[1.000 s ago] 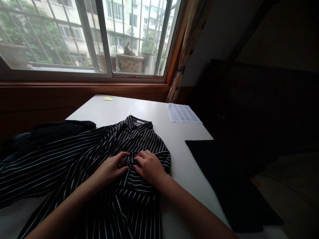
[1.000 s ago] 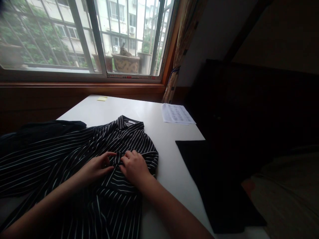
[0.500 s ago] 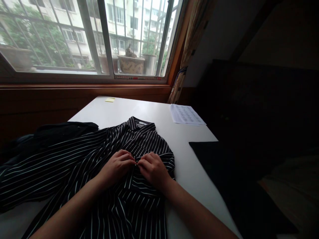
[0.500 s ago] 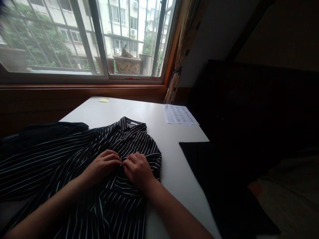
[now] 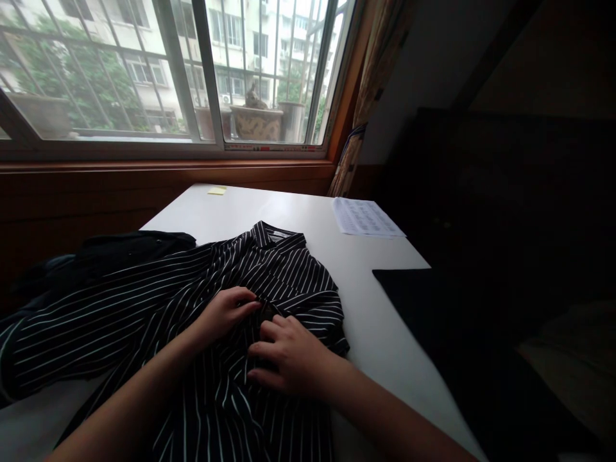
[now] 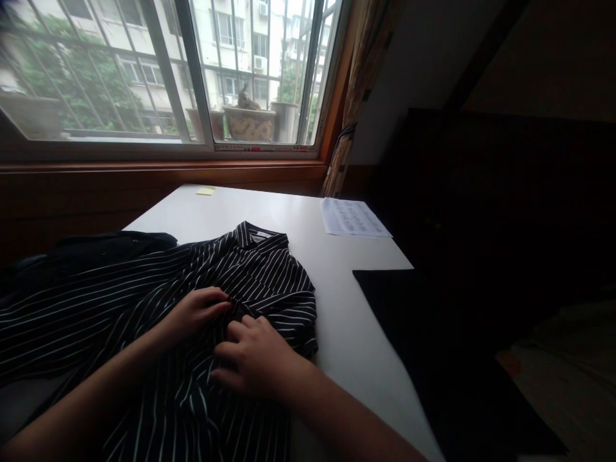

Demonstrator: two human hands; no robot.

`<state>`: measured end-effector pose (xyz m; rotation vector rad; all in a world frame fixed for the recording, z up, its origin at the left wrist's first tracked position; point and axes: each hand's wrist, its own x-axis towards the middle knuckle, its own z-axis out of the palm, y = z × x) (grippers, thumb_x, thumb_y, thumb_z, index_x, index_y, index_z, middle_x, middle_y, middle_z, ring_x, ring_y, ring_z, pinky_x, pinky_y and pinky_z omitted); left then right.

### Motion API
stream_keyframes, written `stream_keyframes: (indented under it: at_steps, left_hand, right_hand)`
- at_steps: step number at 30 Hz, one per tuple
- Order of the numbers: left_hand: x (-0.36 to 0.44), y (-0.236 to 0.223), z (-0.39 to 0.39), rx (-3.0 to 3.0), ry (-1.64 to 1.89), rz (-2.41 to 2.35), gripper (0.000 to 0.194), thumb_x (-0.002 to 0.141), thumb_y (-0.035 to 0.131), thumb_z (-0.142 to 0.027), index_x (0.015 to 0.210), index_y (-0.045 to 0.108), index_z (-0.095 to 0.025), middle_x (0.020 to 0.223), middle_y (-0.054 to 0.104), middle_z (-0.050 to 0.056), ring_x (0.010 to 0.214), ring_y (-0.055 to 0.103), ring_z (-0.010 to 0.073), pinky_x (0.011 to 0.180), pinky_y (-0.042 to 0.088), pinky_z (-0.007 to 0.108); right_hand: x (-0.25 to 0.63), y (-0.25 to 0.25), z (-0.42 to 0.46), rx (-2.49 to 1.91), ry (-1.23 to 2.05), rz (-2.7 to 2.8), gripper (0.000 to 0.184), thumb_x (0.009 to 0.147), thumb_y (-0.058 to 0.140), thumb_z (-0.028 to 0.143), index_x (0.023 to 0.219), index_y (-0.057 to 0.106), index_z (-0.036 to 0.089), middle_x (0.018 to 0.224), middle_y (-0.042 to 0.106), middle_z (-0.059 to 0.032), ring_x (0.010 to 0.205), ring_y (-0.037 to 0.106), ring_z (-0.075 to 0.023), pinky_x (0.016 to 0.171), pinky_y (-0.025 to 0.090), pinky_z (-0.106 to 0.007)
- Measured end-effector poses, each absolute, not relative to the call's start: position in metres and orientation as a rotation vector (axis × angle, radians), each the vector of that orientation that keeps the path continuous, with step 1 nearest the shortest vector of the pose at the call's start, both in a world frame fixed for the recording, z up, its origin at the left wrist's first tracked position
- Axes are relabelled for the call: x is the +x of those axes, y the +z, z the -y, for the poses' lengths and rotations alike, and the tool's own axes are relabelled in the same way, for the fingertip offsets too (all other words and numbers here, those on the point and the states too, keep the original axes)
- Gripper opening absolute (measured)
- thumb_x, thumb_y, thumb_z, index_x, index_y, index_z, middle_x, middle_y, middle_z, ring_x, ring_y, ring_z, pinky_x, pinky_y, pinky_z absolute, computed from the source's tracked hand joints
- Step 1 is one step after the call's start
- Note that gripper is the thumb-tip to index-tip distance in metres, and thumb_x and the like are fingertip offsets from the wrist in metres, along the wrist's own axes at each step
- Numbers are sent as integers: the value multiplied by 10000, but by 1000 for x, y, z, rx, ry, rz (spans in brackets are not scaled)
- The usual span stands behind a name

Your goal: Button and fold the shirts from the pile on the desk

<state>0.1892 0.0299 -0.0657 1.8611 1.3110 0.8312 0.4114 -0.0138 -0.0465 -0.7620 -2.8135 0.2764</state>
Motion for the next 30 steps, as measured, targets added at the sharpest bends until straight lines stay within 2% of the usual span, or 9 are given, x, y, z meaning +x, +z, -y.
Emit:
stream_keyframes:
  at_steps: [7, 11, 16, 20, 23, 26, 30]
  left_hand:
    - [190, -54, -16, 1595, 696, -1240, 411, 846, 656, -581, 823, 680, -171, 744, 609, -5, 705, 519, 163, 634, 383, 251]
    - [201, -60, -7, 1428, 623, -1160, 432, 812, 686, -594, 785, 626, -167, 691, 545, -23, 648, 480, 140, 593, 357, 241]
    - [211, -66, -2, 1304, 654, -1098, 370, 803, 716, -525, 785, 613, -170, 685, 542, -30, 638, 483, 124, 585, 348, 225]
    - [212, -67, -2, 1267, 667, -1090, 374, 797, 726, -522, 782, 607, -168, 668, 537, -38, 597, 456, 104, 550, 310, 216]
    - [213, -69, -3, 1267, 672, -1094, 397, 784, 733, -539, 774, 605, -163, 656, 531, -39, 580, 442, 99, 538, 291, 217]
    - [215, -69, -2, 1276, 679, -1094, 409, 782, 735, -544, 762, 598, -159, 649, 529, -39, 572, 431, 96, 536, 280, 220]
    - [218, -64, 2, 1280, 685, -1088, 408, 783, 735, -546, 768, 610, -158, 649, 522, -40, 580, 427, 101, 548, 284, 225]
  right_hand:
    - [443, -36, 10, -762, 335, 2809, 337, 893, 674, 537, 779, 701, 220, 962, 647, -36, 982, 532, -223, 883, 444, -381]
    - [451, -40, 17, -935, 272, 2774, 328, 809, 765, 514, 850, 655, 208, 963, 660, -47, 976, 550, -244, 884, 459, -402]
    - [446, -48, 30, -1114, 155, 2676, 339, 774, 798, 438, 950, 623, 207, 969, 662, -53, 987, 556, -269, 951, 449, -444]
    - [439, -53, 39, -1091, 48, 2652, 275, 812, 765, 431, 916, 641, 209, 963, 657, -55, 997, 561, -270, 1060, 388, -479]
    - [435, -57, 43, -1067, -6, 2635, 139, 871, 704, 326, 910, 651, 203, 939, 659, -46, 957, 573, -239, 1113, 346, -457]
    - [433, -60, 44, -1067, 11, 2605, 43, 901, 647, 242, 877, 654, 206, 905, 660, -36, 929, 574, -223, 1071, 377, -432]
    - [436, -64, 40, -1130, 162, 2507, 140, 947, 620, 286, 840, 671, 211, 900, 670, -29, 894, 584, -212, 899, 439, -390]
